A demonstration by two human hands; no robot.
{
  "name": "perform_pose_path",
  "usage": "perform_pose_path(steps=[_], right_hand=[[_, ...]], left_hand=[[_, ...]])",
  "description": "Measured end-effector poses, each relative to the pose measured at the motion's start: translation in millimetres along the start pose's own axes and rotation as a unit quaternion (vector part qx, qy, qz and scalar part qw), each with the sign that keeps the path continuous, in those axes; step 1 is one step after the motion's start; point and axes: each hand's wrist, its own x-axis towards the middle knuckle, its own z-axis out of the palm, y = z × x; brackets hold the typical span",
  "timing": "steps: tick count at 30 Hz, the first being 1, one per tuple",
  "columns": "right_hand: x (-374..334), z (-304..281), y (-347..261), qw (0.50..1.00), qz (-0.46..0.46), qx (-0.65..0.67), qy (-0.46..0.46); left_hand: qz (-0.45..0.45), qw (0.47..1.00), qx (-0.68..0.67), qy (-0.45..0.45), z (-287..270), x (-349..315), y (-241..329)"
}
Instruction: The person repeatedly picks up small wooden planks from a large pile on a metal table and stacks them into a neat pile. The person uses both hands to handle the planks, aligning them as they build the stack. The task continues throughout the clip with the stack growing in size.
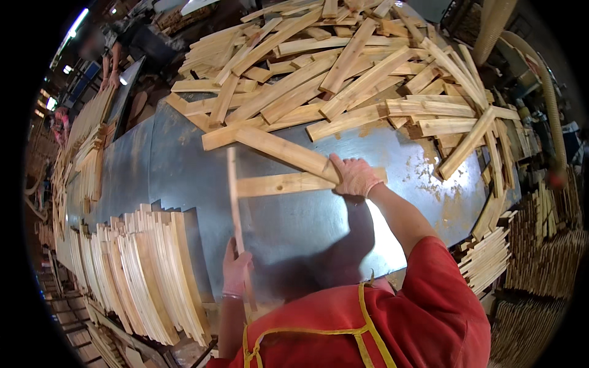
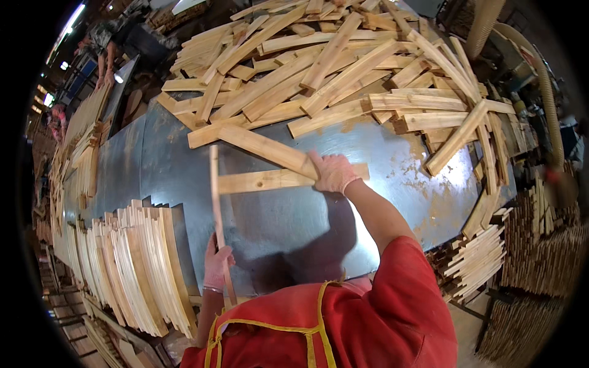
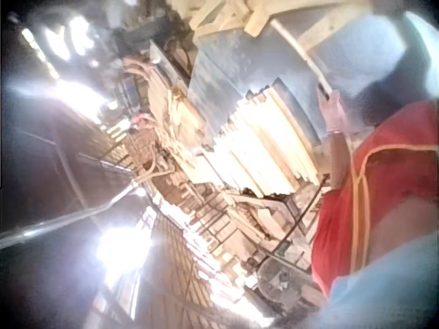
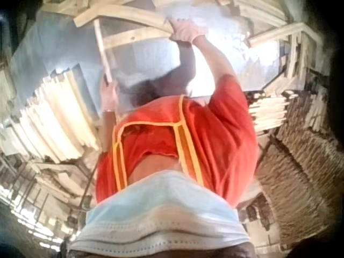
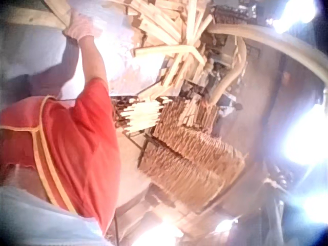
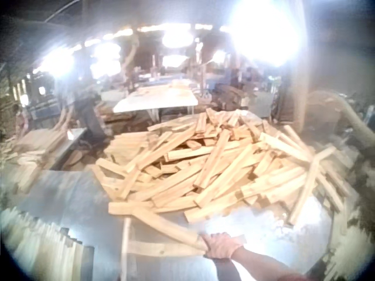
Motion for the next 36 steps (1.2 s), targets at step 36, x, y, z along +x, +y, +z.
perform_pose_path(steps=[36], right_hand=[[-102.7, 81.0, 105.8, 0.707, 0.241, 0.661, 0.074]], left_hand=[[0.201, 0.755, 0.623, 0.028, 107.6, 30.7, 14.8]])
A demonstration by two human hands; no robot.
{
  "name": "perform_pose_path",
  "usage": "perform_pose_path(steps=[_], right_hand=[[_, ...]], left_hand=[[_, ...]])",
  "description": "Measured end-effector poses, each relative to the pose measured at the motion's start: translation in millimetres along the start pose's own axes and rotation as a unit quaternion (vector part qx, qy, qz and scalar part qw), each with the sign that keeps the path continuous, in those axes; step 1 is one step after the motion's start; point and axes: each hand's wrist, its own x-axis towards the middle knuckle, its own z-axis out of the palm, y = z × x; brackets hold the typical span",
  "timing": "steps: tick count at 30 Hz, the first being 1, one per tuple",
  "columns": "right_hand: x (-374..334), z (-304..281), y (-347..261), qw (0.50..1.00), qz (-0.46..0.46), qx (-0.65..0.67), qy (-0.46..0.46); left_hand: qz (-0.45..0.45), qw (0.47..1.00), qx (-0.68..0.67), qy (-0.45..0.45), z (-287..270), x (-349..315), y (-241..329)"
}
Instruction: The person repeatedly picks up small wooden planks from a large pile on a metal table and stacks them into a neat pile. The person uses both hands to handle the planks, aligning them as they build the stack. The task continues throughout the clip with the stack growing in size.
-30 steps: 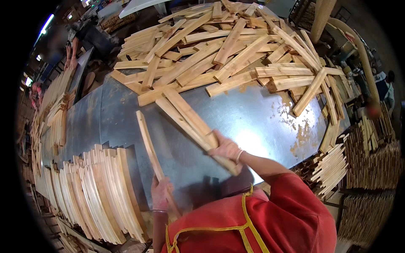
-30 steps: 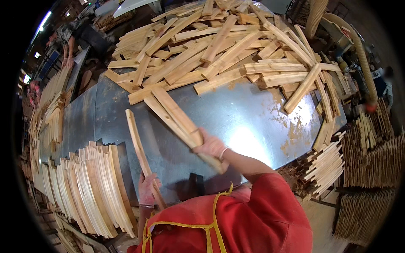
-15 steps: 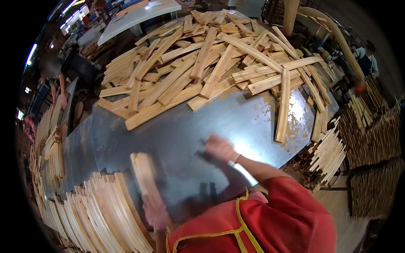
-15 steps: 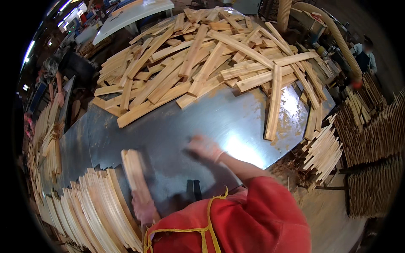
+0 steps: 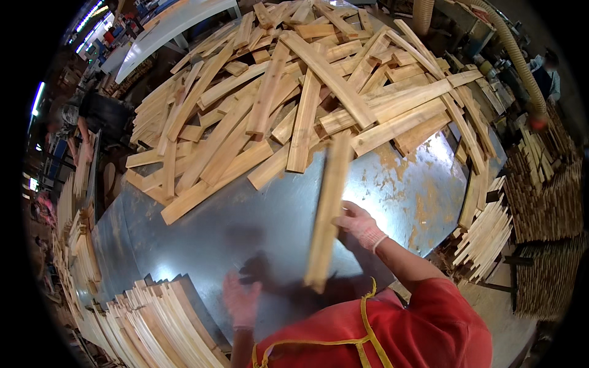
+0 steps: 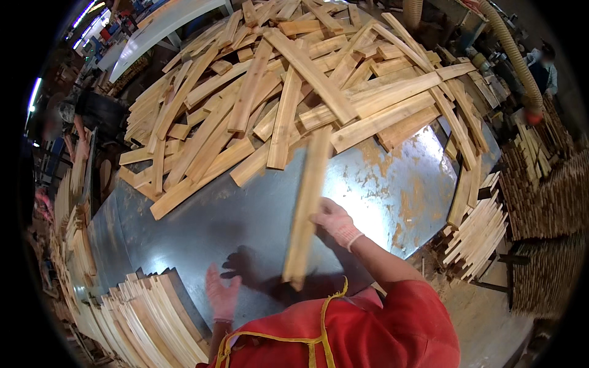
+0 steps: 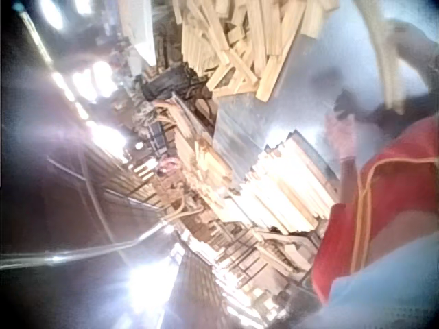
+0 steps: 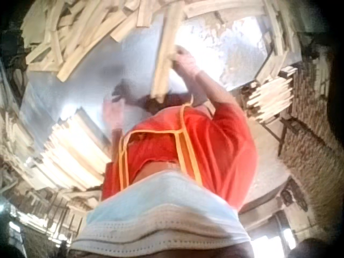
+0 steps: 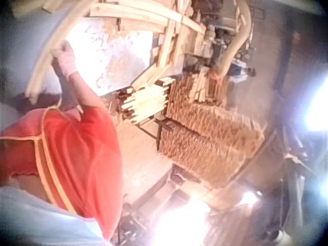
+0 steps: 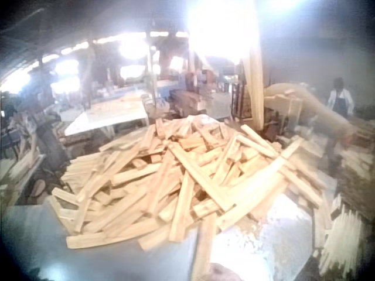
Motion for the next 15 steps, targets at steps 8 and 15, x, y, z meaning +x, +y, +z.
perform_pose_path(steps=[8, 15], right_hand=[[173.4, -105.5, -219.0, 0.823, -0.269, -0.433, 0.251], [153.5, -17.8, -160.4, 0.820, -0.241, -0.492, 0.165]], left_hand=[[0.105, 0.988, 0.094, -0.057, 17.7, 46.0, 148.7], [0.038, 0.991, -0.032, -0.128, -25.9, 15.7, 113.4]])
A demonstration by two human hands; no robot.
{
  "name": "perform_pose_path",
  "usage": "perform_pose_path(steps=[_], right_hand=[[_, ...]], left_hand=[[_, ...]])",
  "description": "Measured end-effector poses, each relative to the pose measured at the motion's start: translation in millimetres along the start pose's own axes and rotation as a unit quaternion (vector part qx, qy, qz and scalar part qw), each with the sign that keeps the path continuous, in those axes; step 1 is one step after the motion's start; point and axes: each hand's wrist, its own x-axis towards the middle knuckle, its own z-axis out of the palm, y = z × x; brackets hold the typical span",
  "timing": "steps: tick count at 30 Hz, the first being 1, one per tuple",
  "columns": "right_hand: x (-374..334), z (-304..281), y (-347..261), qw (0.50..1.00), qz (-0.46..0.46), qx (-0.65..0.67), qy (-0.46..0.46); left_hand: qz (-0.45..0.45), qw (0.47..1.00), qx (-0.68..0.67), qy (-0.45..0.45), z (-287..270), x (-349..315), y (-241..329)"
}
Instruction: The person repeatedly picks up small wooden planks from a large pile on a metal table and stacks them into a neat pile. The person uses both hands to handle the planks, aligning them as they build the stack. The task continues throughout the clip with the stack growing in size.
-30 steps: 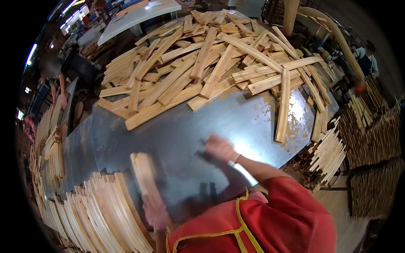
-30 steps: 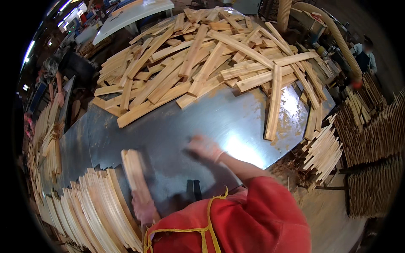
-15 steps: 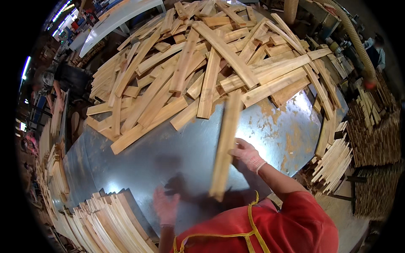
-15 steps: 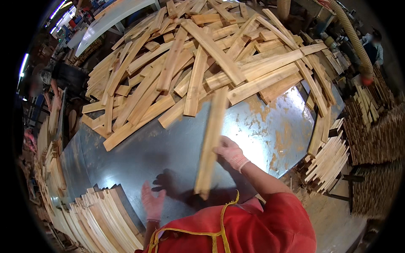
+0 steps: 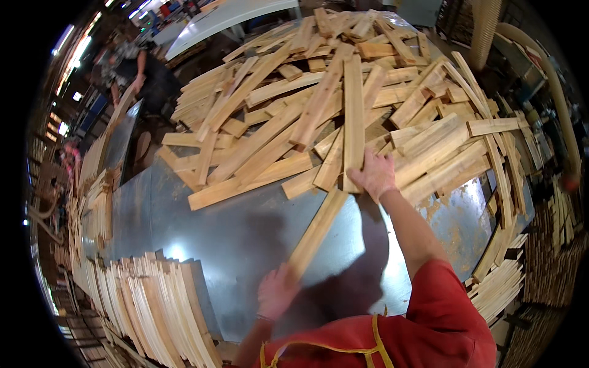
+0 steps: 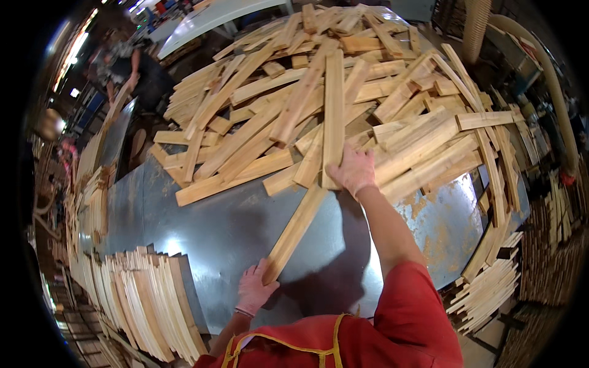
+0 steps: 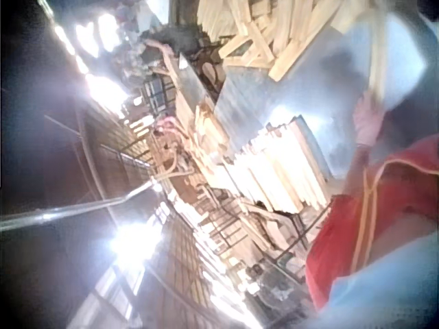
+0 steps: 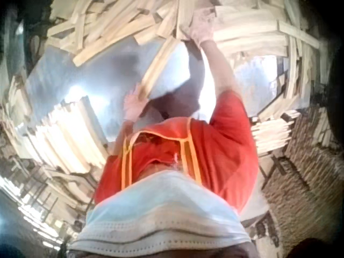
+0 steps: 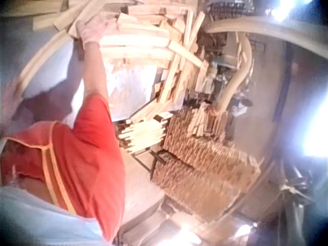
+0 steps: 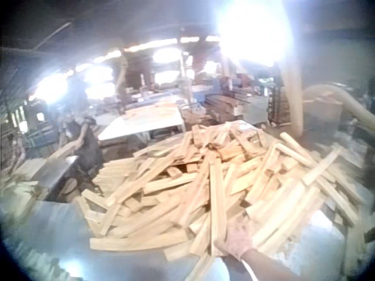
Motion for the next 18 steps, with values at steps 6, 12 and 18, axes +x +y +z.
perform_pose_path(steps=[6, 12, 18], right_hand=[[-147.4, 50.0, -28.5, 0.998, 0.058, -0.002, -0.038], [-151.9, 47.2, -83.1, 0.985, 0.132, 0.106, 0.033], [-175.9, 68.3, -142.8, 0.953, 0.176, 0.248, -0.004]], left_hand=[[-0.063, 0.887, -0.455, -0.048, 35.4, -97.4, -127.2], [-0.141, 0.613, -0.772, -0.095, 45.2, -162.1, -169.3], [-0.182, 0.853, -0.488, -0.011, 46.8, -171.4, -186.6]])
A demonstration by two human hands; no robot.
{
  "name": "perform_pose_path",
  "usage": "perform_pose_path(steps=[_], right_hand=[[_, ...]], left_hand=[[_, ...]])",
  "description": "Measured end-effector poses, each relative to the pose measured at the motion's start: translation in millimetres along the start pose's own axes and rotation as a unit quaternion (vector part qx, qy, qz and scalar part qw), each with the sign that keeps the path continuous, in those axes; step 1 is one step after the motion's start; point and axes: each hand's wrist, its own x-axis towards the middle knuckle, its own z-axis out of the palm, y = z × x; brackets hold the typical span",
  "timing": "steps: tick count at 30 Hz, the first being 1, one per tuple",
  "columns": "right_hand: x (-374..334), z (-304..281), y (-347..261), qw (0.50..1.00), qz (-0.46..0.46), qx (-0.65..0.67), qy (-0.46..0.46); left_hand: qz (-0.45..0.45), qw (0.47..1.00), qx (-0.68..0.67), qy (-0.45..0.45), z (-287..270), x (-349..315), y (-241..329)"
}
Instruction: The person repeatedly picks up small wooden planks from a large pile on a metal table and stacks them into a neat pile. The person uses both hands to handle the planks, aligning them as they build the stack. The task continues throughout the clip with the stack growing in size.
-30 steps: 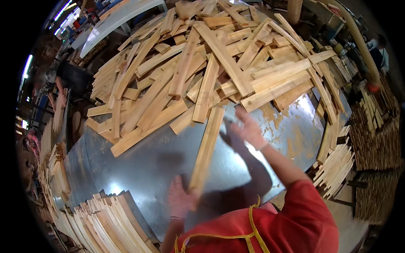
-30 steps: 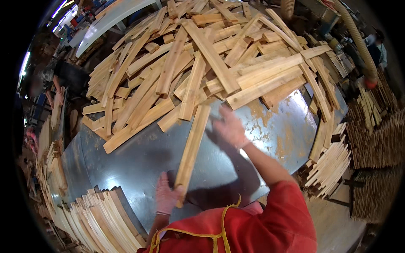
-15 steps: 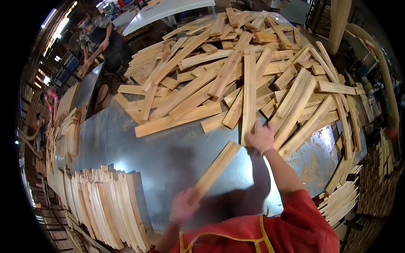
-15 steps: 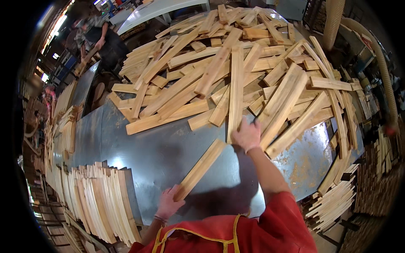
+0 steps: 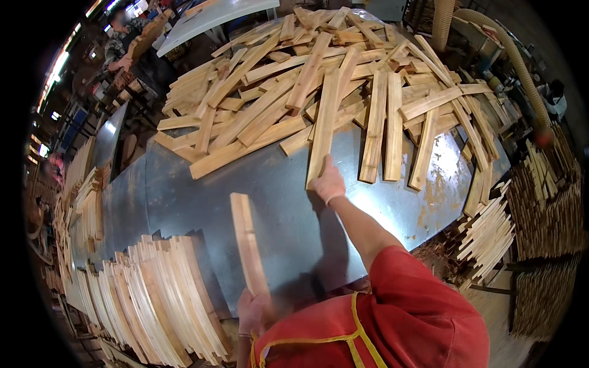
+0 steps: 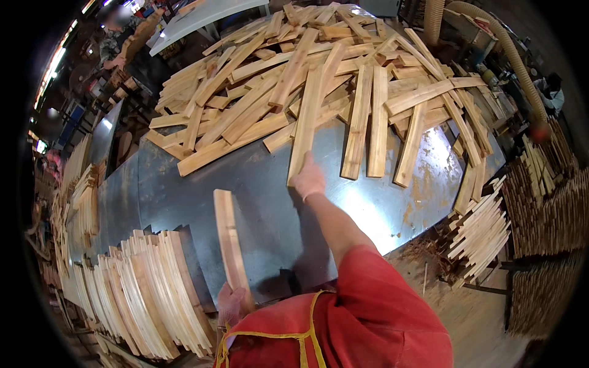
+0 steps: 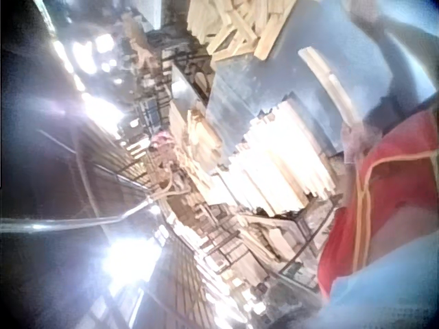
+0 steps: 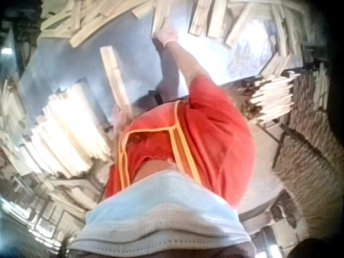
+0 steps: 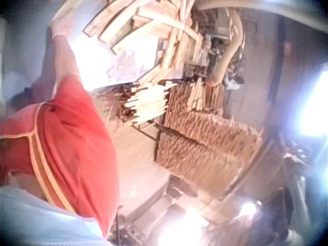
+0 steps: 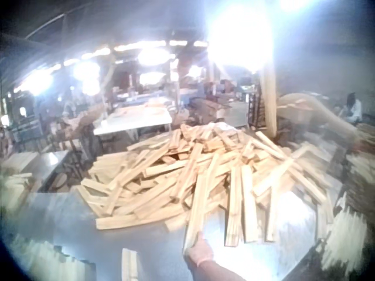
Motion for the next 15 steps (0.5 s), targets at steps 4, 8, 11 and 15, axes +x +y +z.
perform_pose_path(steps=[4, 8, 11, 15], right_hand=[[-91.2, 7.5, 18.4, 0.945, -0.149, -0.085, -0.279], [-58.2, -28.2, 57.6, 0.974, -0.164, -0.152, -0.043], [5.1, -65.3, 83.5, 0.925, -0.090, -0.234, 0.285], [33.3, -72.1, 80.0, 0.964, 0.039, -0.214, 0.150]], left_hand=[[0.192, 0.881, 0.372, 0.222, -62.0, -10.4, -73.2], [0.024, 0.749, 0.555, 0.360, -121.6, -32.9, -120.4], [-0.063, 0.748, 0.582, 0.313, -106.3, -33.2, -54.6], [0.080, 0.789, 0.560, 0.242, -22.9, 25.5, 21.2]])
